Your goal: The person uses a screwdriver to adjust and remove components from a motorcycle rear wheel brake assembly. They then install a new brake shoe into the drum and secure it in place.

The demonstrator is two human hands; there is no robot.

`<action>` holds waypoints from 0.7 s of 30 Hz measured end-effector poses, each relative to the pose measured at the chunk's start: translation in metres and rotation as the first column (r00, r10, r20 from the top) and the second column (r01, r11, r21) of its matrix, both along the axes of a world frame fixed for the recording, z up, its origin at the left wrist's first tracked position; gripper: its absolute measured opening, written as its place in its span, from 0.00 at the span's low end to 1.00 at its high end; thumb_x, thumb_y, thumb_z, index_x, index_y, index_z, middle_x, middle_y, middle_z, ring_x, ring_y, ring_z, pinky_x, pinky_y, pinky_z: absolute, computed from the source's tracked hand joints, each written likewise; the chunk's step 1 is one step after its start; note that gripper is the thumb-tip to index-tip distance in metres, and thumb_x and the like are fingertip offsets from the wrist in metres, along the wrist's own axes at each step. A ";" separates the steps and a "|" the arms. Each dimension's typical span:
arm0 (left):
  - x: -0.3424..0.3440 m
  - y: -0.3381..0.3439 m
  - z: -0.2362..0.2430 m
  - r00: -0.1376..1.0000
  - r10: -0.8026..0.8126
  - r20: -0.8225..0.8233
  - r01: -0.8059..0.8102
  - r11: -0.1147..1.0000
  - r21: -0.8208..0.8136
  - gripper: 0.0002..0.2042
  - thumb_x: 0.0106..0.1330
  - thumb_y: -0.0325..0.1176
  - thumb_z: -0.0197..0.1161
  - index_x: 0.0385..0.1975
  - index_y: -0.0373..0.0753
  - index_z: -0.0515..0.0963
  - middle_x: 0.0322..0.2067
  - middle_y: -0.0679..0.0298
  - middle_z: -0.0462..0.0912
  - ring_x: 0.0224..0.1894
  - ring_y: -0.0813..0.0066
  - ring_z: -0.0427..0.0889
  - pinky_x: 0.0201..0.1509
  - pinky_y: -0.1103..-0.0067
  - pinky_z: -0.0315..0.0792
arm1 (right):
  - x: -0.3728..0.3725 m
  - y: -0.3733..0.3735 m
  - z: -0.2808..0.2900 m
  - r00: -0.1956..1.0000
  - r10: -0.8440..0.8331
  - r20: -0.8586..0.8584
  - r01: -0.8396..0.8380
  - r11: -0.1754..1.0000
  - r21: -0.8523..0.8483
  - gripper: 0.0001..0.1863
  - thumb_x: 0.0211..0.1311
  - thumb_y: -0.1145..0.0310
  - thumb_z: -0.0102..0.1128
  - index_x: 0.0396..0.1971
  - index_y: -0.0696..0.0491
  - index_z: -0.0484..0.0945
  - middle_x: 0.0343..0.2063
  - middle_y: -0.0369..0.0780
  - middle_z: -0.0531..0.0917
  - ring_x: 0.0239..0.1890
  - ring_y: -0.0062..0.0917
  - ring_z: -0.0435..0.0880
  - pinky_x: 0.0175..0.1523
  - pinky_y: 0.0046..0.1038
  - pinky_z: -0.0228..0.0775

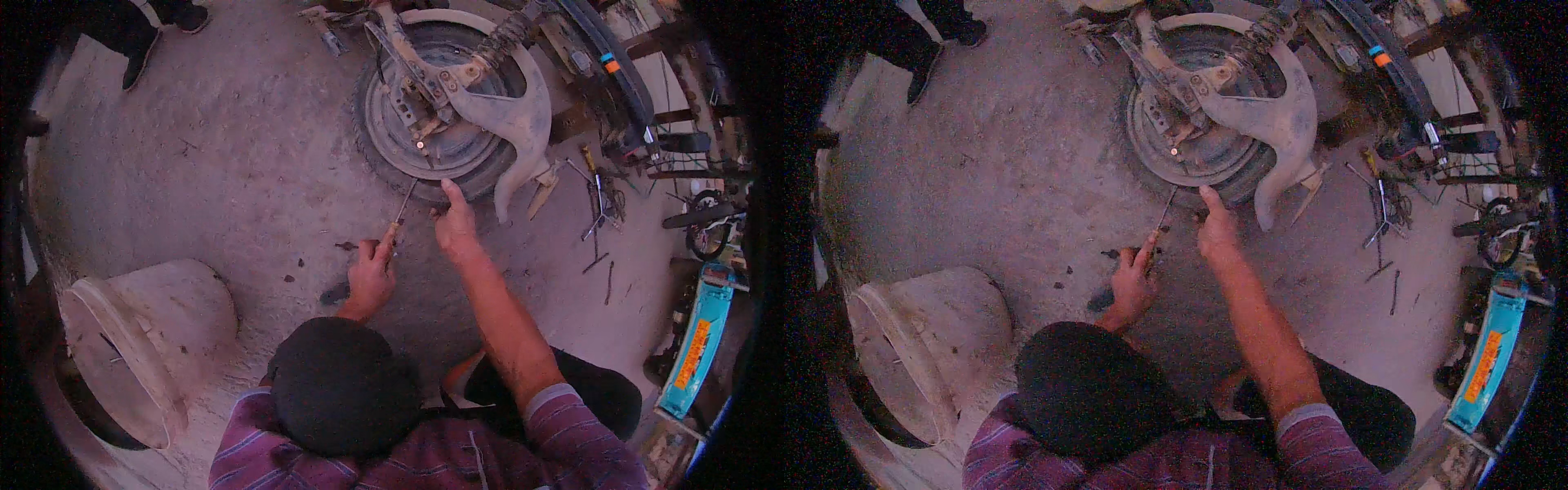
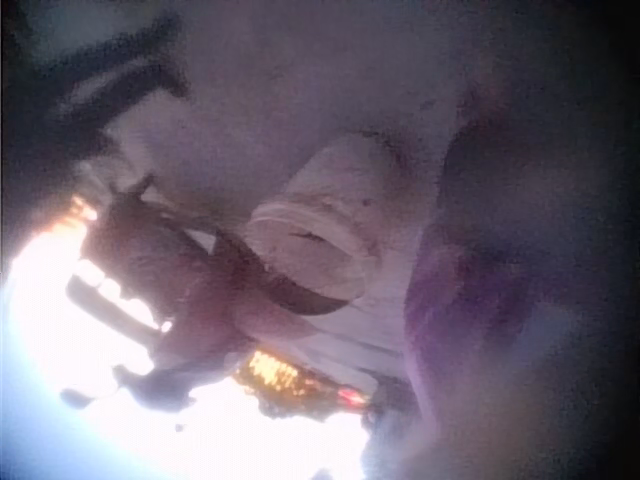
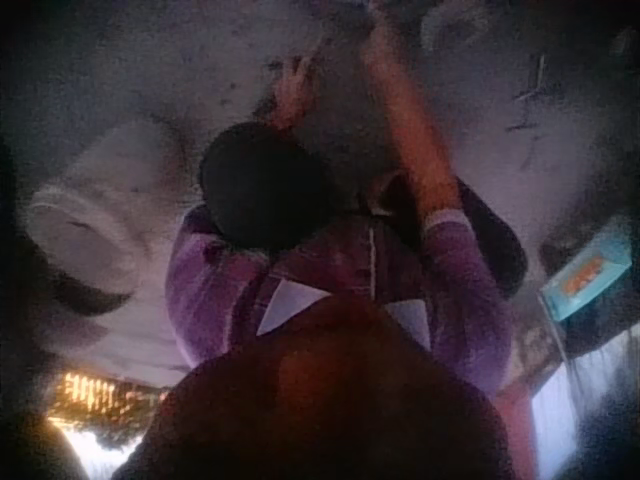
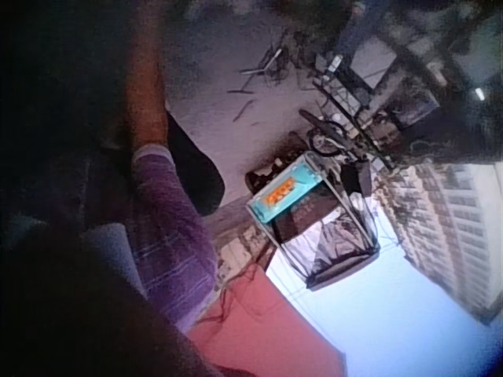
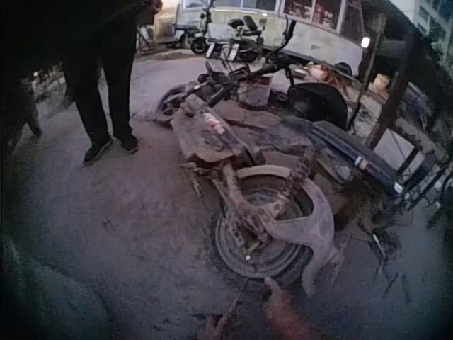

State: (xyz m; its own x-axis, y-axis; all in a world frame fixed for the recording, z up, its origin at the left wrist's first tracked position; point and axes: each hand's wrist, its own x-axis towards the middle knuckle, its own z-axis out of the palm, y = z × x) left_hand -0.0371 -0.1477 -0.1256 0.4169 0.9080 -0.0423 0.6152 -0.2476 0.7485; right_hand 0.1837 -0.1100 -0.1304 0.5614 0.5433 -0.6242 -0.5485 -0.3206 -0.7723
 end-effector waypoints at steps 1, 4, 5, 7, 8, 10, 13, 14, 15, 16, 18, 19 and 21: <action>0.003 -0.001 0.002 1.000 -0.003 -0.024 0.002 0.999 -0.054 0.38 0.62 0.25 0.65 0.74 0.59 0.64 0.47 0.56 0.73 0.40 0.48 0.82 0.39 0.59 0.78 | 0.000 0.000 0.000 0.999 -0.015 -0.028 0.016 0.998 0.057 0.21 0.61 0.51 0.73 0.50 0.45 0.81 0.46 0.27 0.82 0.45 0.18 0.77 0.42 0.28 0.68; 0.004 -0.001 0.016 1.000 0.022 -0.012 -0.023 0.996 -0.087 0.37 0.61 0.25 0.64 0.72 0.58 0.67 0.47 0.56 0.74 0.40 0.48 0.82 0.39 0.59 0.78 | -0.004 0.003 0.003 0.992 -0.097 -0.079 0.104 0.990 0.090 0.21 0.61 0.53 0.73 0.50 0.45 0.81 0.45 0.28 0.82 0.43 0.19 0.78 0.40 0.28 0.68; 0.002 0.000 0.022 1.000 0.006 -0.025 -0.008 0.996 -0.088 0.36 0.61 0.24 0.64 0.71 0.58 0.68 0.47 0.56 0.74 0.40 0.48 0.82 0.40 0.59 0.78 | -0.006 0.004 0.004 0.987 -0.124 -0.101 0.130 0.990 0.062 0.21 0.61 0.53 0.73 0.50 0.45 0.80 0.45 0.28 0.82 0.43 0.19 0.79 0.39 0.28 0.68; -0.003 0.007 0.036 0.999 -0.014 -0.044 0.011 0.998 -0.060 0.33 0.61 0.24 0.63 0.69 0.56 0.70 0.47 0.56 0.74 0.41 0.47 0.82 0.40 0.58 0.78 | -0.009 0.006 0.006 0.989 -0.079 -0.125 0.095 0.986 0.134 0.21 0.60 0.54 0.73 0.50 0.44 0.80 0.45 0.28 0.82 0.43 0.20 0.79 0.40 0.29 0.68; -0.006 0.012 0.045 0.996 -0.037 -0.081 0.027 0.993 -0.119 0.33 0.61 0.24 0.63 0.69 0.55 0.70 0.47 0.55 0.74 0.42 0.46 0.82 0.40 0.57 0.78 | -0.011 0.006 0.007 0.988 -0.052 -0.146 0.076 0.983 0.164 0.21 0.60 0.54 0.73 0.50 0.44 0.80 0.46 0.28 0.82 0.44 0.20 0.79 0.40 0.29 0.68; -0.007 0.026 0.060 0.990 -0.070 -0.123 0.045 0.979 -0.198 0.31 0.62 0.25 0.63 0.68 0.53 0.71 0.48 0.53 0.75 0.44 0.44 0.83 0.41 0.56 0.79 | -0.015 0.006 0.004 0.988 -0.071 -0.138 0.097 0.976 0.193 0.21 0.60 0.55 0.74 0.50 0.43 0.80 0.45 0.28 0.82 0.43 0.21 0.79 0.40 0.29 0.68; -0.008 0.057 0.076 0.973 -0.139 -0.183 0.093 0.966 -0.241 0.31 0.63 0.26 0.62 0.68 0.51 0.69 0.50 0.51 0.76 0.46 0.41 0.83 0.44 0.53 0.78 | -0.016 0.002 -0.005 0.986 -0.087 -0.140 0.118 0.966 0.230 0.20 0.59 0.56 0.74 0.49 0.43 0.80 0.44 0.27 0.82 0.43 0.20 0.78 0.40 0.28 0.68; -0.009 0.062 0.082 0.967 -0.172 -0.189 0.116 0.955 -0.274 0.30 0.63 0.26 0.62 0.67 0.51 0.70 0.50 0.50 0.76 0.46 0.40 0.83 0.45 0.53 0.78 | -0.014 0.003 -0.008 0.991 -0.032 -0.133 0.074 0.944 0.322 0.20 0.59 0.56 0.75 0.49 0.43 0.80 0.44 0.27 0.82 0.43 0.20 0.78 0.40 0.28 0.68; -0.012 0.066 0.086 0.961 -0.198 -0.191 0.137 0.946 -0.292 0.29 0.63 0.27 0.62 0.67 0.50 0.70 0.51 0.50 0.76 0.47 0.40 0.83 0.45 0.52 0.78 | -0.012 0.000 -0.011 0.998 -0.019 -0.062 0.032 0.975 0.220 0.20 0.59 0.56 0.75 0.49 0.43 0.80 0.44 0.27 0.82 0.44 0.20 0.78 0.40 0.28 0.68; -0.013 0.071 0.089 0.956 -0.222 -0.194 0.156 0.940 -0.304 0.29 0.63 0.27 0.62 0.66 0.49 0.71 0.51 0.50 0.76 0.47 0.39 0.82 0.46 0.52 0.78 | -0.007 0.000 -0.013 0.999 0.047 0.014 -0.049 0.980 0.192 0.21 0.59 0.56 0.75 0.50 0.43 0.79 0.44 0.26 0.82 0.44 0.20 0.78 0.40 0.28 0.68; -0.016 0.072 0.091 0.960 -0.222 -0.173 0.169 0.946 -0.277 0.26 0.63 0.27 0.63 0.64 0.47 0.73 0.52 0.50 0.76 0.48 0.40 0.83 0.47 0.53 0.79 | 0.001 -0.001 -0.015 0.997 0.075 0.022 -0.077 0.987 0.143 0.22 0.59 0.55 0.75 0.51 0.43 0.79 0.45 0.26 0.82 0.45 0.19 0.78 0.40 0.28 0.68; -0.017 0.069 0.090 0.960 -0.228 -0.159 0.180 0.946 -0.270 0.25 0.63 0.26 0.63 0.62 0.46 0.74 0.53 0.50 0.76 0.48 0.40 0.83 0.48 0.54 0.79 | 0.005 -0.003 -0.013 0.999 0.029 -0.044 -0.024 0.992 0.120 0.23 0.59 0.54 0.75 0.52 0.43 0.79 0.46 0.26 0.82 0.45 0.19 0.78 0.40 0.28 0.68; -0.017 0.062 0.086 0.991 -0.114 0.071 0.121 0.987 -0.106 0.23 0.62 0.27 0.65 0.59 0.44 0.76 0.56 0.50 0.76 0.48 0.42 0.83 0.47 0.58 0.80 | 0.010 -0.004 -0.006 0.995 0.007 -0.096 0.002 0.996 0.093 0.24 0.59 0.53 0.74 0.53 0.43 0.79 0.47 0.27 0.83 0.46 0.19 0.78 0.40 0.28 0.68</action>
